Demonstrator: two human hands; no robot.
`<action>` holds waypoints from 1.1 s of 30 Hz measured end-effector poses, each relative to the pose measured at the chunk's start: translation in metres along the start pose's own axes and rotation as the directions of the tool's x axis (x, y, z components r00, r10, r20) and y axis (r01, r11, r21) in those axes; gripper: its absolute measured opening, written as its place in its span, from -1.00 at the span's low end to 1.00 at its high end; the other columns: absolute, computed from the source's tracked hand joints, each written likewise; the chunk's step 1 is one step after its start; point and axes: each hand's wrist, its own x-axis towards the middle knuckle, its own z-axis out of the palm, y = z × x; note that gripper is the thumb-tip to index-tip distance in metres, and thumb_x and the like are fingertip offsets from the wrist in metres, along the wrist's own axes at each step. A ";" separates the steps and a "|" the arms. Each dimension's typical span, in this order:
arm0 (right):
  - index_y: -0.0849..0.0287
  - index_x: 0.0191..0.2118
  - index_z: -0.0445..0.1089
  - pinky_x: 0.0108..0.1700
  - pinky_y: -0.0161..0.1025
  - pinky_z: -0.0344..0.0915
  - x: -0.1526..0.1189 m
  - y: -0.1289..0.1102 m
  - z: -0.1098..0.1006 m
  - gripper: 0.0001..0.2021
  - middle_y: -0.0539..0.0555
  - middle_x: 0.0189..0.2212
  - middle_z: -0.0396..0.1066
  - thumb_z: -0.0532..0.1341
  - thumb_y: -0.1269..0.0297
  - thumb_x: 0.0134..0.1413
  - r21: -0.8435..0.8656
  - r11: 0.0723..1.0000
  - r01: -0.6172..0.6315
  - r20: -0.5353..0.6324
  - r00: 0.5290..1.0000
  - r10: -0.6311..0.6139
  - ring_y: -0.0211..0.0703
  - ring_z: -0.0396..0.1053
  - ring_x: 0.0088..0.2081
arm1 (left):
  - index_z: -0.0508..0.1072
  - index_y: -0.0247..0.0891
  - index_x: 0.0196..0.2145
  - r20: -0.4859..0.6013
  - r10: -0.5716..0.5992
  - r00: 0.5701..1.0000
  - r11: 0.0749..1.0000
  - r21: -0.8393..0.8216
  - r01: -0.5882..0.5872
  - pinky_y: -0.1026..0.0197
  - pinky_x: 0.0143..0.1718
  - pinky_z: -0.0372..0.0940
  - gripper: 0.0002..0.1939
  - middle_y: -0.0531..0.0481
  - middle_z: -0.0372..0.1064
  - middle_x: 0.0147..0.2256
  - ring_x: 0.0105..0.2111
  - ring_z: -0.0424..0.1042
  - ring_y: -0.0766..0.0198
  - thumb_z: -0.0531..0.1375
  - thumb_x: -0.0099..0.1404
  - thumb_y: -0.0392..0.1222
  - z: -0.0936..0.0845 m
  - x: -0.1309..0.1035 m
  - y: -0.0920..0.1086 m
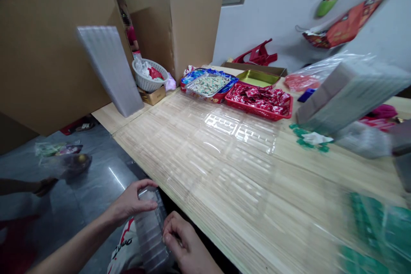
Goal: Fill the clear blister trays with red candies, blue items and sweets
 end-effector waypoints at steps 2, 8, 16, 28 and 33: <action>0.14 -0.45 0.15 -0.28 -0.28 0.14 -0.004 0.000 0.002 -0.68 0.02 -0.37 0.17 -0.03 0.06 0.24 -0.109 0.993 0.035 -0.017 0.999 -0.037 -0.22 0.16 -0.34 | 0.47 -0.28 -0.26 -0.008 -0.010 1.000 1.000 0.029 0.011 0.18 -0.22 0.22 -0.46 0.02 0.44 -0.34 -0.29 0.36 0.13 0.38 -0.25 -0.02 0.000 -0.001 0.002; 0.14 -0.39 0.19 -0.20 -0.28 0.19 -0.010 -0.017 -0.003 -0.91 0.06 -0.28 0.23 0.04 0.43 0.11 -0.349 0.933 0.084 0.013 0.996 -0.085 -0.20 0.25 -0.24 | 0.50 -0.26 -0.26 -0.013 0.005 1.000 0.995 0.101 -0.004 0.17 -0.17 0.24 -0.47 0.02 0.47 -0.31 -0.25 0.38 0.08 0.38 -0.26 -0.04 0.003 -0.001 0.007; 0.15 -0.47 0.17 -0.26 -0.30 0.17 -0.007 -0.008 -0.002 -0.85 0.00 -0.38 0.24 0.03 0.54 -0.01 -0.306 0.950 0.067 -0.033 0.996 -0.081 -0.24 0.27 -0.31 | 0.51 -0.26 -0.21 -0.007 0.026 1.000 0.986 0.164 -0.024 0.14 -0.14 0.26 -0.41 -0.03 0.48 -0.29 -0.20 0.39 0.02 0.41 -0.26 -0.01 0.005 0.001 0.004; 0.14 -0.45 0.14 -0.24 -0.26 0.16 -0.008 0.001 -0.004 -0.87 0.04 -0.36 0.23 0.02 0.34 0.12 -0.197 0.976 0.090 -0.052 0.993 -0.103 -0.19 0.24 -0.29 | 0.51 -0.26 -0.19 -0.052 0.006 0.999 0.987 0.159 0.002 0.14 -0.13 0.26 -0.38 -0.04 0.47 -0.27 -0.16 0.38 0.00 0.42 -0.28 -0.03 0.003 0.004 -0.004; 0.14 -0.43 0.13 -0.24 -0.24 0.17 -0.009 0.008 -0.004 -0.83 0.05 -0.36 0.20 -0.02 0.26 0.18 -0.189 0.976 0.109 -0.069 0.990 -0.124 -0.18 0.21 -0.30 | 0.49 -0.29 -0.13 -0.051 -0.012 0.999 0.988 0.152 0.020 0.12 -0.05 0.23 -0.32 -0.09 0.47 -0.20 -0.11 0.37 0.00 0.42 -0.28 -0.02 0.006 0.004 -0.003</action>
